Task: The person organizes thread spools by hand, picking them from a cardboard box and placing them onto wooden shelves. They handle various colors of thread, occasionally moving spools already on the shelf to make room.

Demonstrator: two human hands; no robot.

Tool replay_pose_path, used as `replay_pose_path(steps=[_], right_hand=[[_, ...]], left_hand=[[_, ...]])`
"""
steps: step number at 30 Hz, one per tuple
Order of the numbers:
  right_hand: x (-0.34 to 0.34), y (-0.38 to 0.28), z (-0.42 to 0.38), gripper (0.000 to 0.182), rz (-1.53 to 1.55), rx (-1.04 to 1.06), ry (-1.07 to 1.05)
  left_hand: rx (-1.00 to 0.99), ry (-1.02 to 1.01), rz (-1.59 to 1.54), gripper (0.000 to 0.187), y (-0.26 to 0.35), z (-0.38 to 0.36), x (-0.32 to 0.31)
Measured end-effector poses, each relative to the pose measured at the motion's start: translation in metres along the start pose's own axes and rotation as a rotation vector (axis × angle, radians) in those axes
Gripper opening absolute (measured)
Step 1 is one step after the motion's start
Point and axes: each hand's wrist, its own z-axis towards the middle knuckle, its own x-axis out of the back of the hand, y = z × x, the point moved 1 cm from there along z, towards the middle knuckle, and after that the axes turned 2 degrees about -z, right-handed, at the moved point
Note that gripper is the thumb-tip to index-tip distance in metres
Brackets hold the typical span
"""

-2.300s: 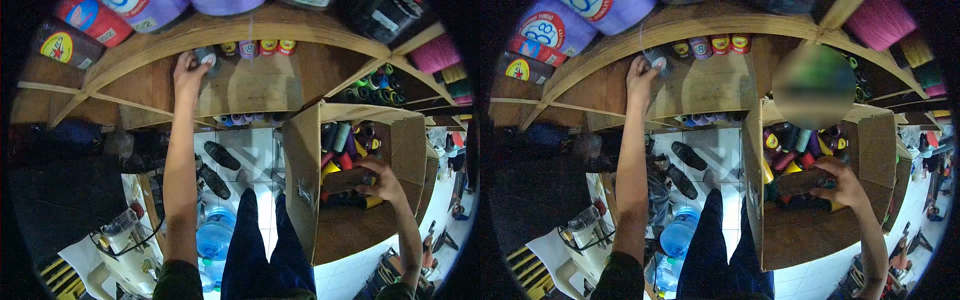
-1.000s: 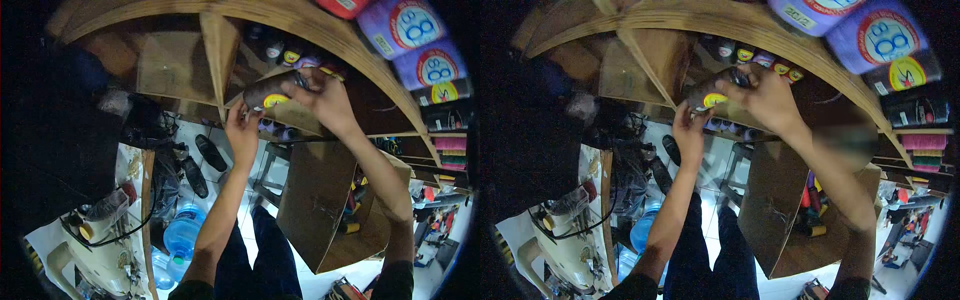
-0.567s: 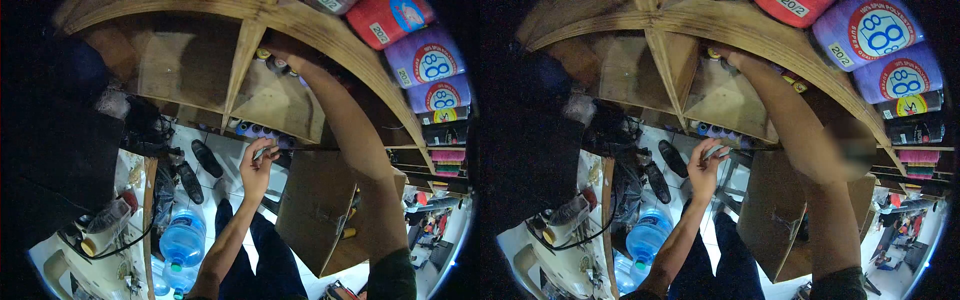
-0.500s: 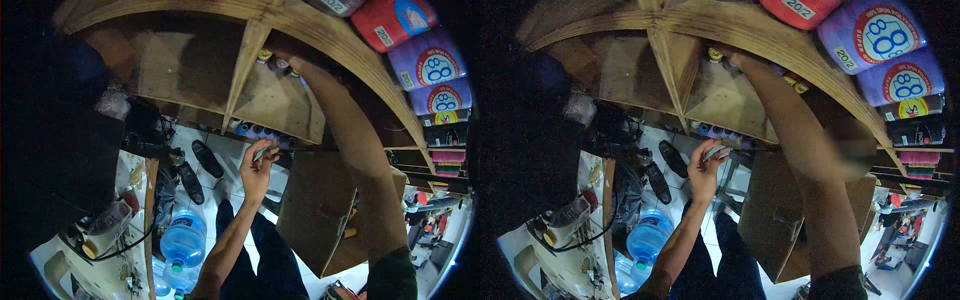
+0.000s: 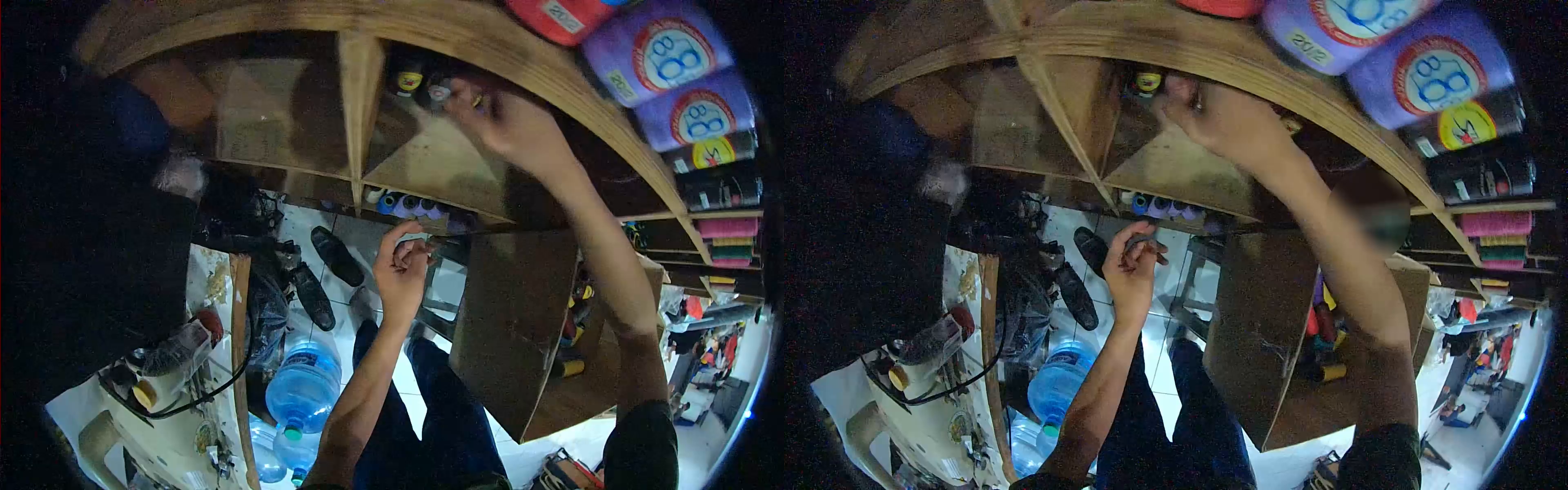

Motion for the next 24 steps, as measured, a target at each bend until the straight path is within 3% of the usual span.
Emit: replay_pose_path(steps=[2,3,5,7,9,11,13,15,16,19,24], right_hand=[[0.03,0.007,-0.068,0.025,0.319,0.174,-0.241],[0.05,0.005,-0.102,0.015,0.514,0.041,-0.437],[0.08,0.031,-0.165,0.014,0.832,-0.238,-0.715],[0.084,0.071,-0.238,0.021,1.08,-0.251,-0.663],[0.074,0.111,-0.31,0.023,1.099,-0.473,-0.566],[0.043,0.159,-0.372,0.027,0.856,-0.739,-0.519],[-0.014,0.218,-0.435,0.033,0.462,-0.734,-0.588],[-0.041,0.225,-0.467,0.035,0.081,-0.776,-0.645],[-0.051,0.226,-0.477,0.036,-0.112,-0.793,-0.67],[-0.076,0.229,-0.496,0.035,-0.206,-0.985,-0.714],[-0.062,0.216,-0.503,0.033,-0.119,-0.943,-0.996]], left_hand=[[0.02,0.005,0.191,0.04,0.019,-0.014,-0.018],[-0.095,-0.054,0.18,0.04,0.033,-0.018,-0.031],[-0.23,-0.194,0.192,0.042,0.059,-0.035,-0.062],[-0.208,-0.332,0.157,0.042,0.076,-0.058,-0.097],[-0.25,-0.578,0.176,0.039,0.08,-0.077,-0.135],[-0.187,-0.788,0.278,0.034,0.072,-0.092,-0.175],[-0.193,-1.066,0.498,0.03,0.07,-0.101,-0.206],[-0.364,-1.242,0.794,0.03,0.06,-0.105,-0.229],[-0.339,-1.24,0.896,0.032,0.056,-0.107,-0.237],[-0.366,-1.284,1.148,0.037,0.036,-0.103,-0.248],[-0.326,-1.272,1.601,0.038,0.007,-0.101,-0.235]])
